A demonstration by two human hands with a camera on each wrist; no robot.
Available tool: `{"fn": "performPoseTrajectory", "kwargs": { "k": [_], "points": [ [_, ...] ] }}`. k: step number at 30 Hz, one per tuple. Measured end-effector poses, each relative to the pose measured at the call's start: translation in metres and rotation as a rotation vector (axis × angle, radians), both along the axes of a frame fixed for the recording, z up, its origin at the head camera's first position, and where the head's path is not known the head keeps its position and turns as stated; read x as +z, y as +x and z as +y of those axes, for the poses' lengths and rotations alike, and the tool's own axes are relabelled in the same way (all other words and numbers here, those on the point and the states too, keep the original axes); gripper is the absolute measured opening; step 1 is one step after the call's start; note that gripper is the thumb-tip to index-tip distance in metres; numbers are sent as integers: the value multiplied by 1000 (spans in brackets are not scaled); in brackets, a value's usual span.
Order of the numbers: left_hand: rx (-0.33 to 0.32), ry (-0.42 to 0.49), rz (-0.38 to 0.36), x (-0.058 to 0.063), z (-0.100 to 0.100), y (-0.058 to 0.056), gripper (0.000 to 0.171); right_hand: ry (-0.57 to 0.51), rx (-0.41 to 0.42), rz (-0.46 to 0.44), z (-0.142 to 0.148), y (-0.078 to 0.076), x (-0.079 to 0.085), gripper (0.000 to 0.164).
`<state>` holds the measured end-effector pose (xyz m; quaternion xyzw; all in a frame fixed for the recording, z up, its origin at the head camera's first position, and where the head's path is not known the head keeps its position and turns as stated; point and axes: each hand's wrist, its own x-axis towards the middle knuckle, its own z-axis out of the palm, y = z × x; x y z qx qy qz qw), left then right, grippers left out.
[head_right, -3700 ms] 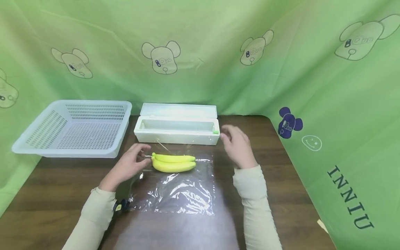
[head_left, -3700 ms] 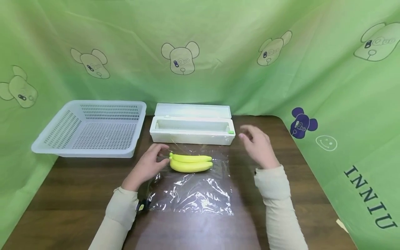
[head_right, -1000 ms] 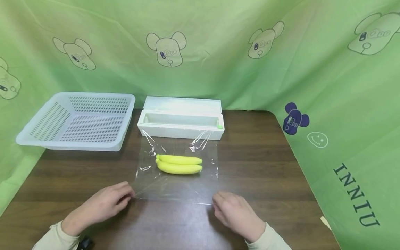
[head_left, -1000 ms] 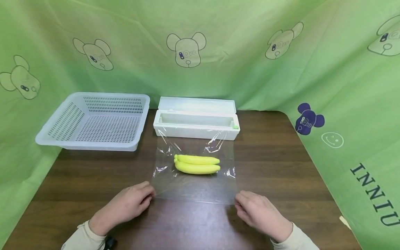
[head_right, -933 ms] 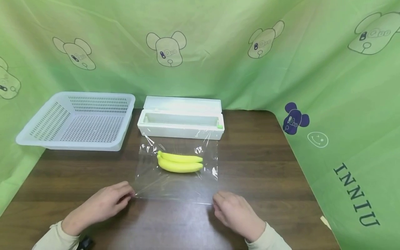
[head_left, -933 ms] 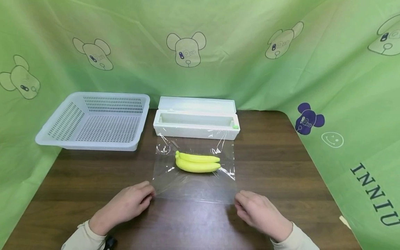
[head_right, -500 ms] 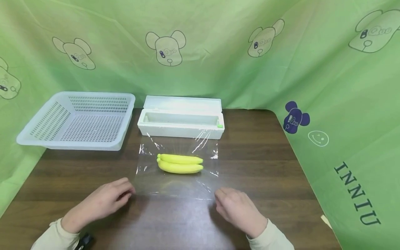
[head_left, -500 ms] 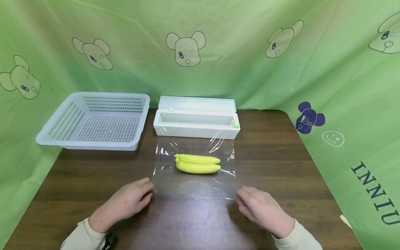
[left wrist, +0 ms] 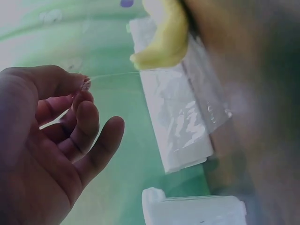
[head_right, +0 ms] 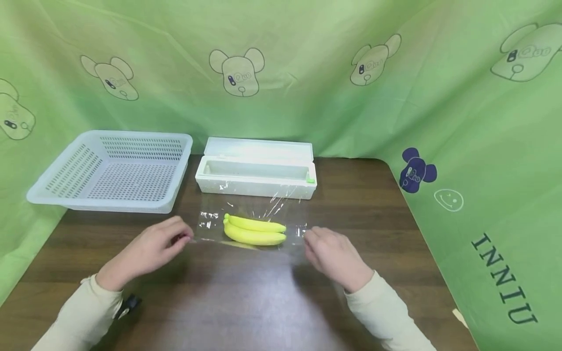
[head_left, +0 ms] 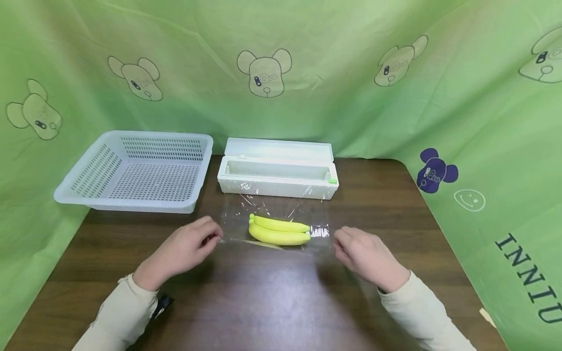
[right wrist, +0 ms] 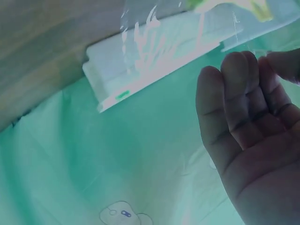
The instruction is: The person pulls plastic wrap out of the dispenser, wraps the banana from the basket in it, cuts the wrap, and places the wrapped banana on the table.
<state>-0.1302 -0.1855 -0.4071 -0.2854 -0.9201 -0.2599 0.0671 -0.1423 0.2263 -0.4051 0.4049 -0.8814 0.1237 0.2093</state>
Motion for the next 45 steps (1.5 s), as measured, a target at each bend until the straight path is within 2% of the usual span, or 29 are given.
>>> {"fn": "performPoseTrajectory", "kwargs": {
  "k": [4, 8, 14, 17, 20, 23, 25, 28, 31, 34, 38, 42, 45],
  "points": [
    [33, 54, -16, 4, 4, -25, 6, -5, -54, -19, -1, -24, 1, 22],
    [99, 139, -78, -1, 14, -50, 4, 0, -136, -95, -1, -47, -6, 23],
    [330, 317, -277, -25, 37, -84, 13, 34, -227, -275, 0, -71, -28, 23],
    [420, 297, -348, -38, 44, -94, 16, 66, -243, -370, -3, -75, -40, 23],
    [418, 167, -414, -45, 45, -93, 16, 100, -231, -453, -7, -72, -48, 22],
    [359, 63, -448, -44, 42, -86, 15, 112, -213, -518, -9, -67, -49, 23],
    [310, 13, -447, -41, 40, -80, 16, 110, -197, -544, -11, -63, -49, 24],
    [277, -56, -406, -38, 38, -74, 16, 111, -182, -574, -13, -59, -50, 24],
    [260, -81, -388, -38, 36, -72, 15, 114, -170, -581, -13, -57, -53, 24],
    [249, -9, -405, -41, 32, -72, 12, 90, -168, -568, -9, -57, -56, 26],
    [268, 141, -451, -46, 24, -74, 9, 49, -201, -559, 1, -59, -56, 22],
    [322, 254, -480, -48, 15, -75, 14, 18, -239, -529, 10, -61, -49, 11],
    [369, 291, -460, -45, 13, -73, 19, -29, -250, -454, 9, -60, -42, 9]
  ]
}}
